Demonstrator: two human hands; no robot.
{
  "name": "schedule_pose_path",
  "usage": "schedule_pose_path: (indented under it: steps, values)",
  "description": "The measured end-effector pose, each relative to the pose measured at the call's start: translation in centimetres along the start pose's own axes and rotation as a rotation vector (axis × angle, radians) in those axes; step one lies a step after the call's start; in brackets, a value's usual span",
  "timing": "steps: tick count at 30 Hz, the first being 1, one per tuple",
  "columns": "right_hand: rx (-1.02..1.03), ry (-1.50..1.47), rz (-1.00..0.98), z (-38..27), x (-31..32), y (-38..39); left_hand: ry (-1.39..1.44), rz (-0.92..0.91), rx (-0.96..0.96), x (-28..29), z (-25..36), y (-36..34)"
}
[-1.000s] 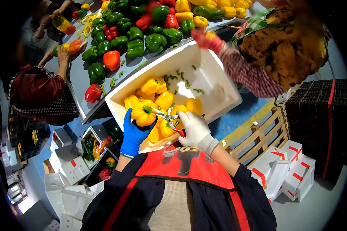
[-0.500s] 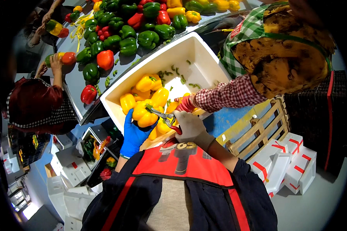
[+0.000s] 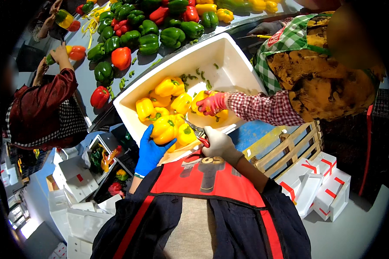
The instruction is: The person trims the stems off green, yellow, and red bell peppers using shears and places the trimmed peppers into a white styrofoam box. The person also discards the removed stems into a separate container and handles the styrofoam box lid.
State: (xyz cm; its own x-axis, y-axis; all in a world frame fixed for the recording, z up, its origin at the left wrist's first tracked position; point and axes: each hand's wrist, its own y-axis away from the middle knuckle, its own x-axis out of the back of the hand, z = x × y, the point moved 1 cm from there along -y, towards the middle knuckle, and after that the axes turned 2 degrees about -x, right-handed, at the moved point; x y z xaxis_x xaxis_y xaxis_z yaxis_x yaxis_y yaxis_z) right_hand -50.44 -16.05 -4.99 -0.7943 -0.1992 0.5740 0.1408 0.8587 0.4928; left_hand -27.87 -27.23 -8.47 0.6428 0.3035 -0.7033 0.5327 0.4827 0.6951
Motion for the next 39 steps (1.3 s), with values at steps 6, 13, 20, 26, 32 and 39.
schedule_pose_path:
  steps: [6, 13, 20, 26, 32, 39]
  values:
    - [0.084, 0.040, 0.029, 0.2, 1.6, 0.9, -0.432, -0.114, -0.441, -4.4, 1.5, 0.4]
    - [0.003, 0.289, -0.041, 2.8, 1.9, 2.6, -1.115, -0.102, -1.059, -9.2, 3.0, -1.5]
    - [0.089, 0.483, -0.040, 5.2, 2.6, 3.3, -0.860, -0.101, -0.919, -13.7, 6.2, -5.6]
    - [0.077, 0.457, -0.153, 4.3, 3.8, 2.7, -0.214, -0.279, -0.195, -20.6, 12.1, -11.8]
    - [0.191, 0.417, -0.016, 6.7, 2.2, 2.1, -0.267, -0.284, -0.334, -33.1, 18.1, -21.2]
    - [0.241, 0.337, 0.076, 8.5, 1.3, 1.5, -0.142, -0.358, -0.418, -42.6, 21.6, -27.8]
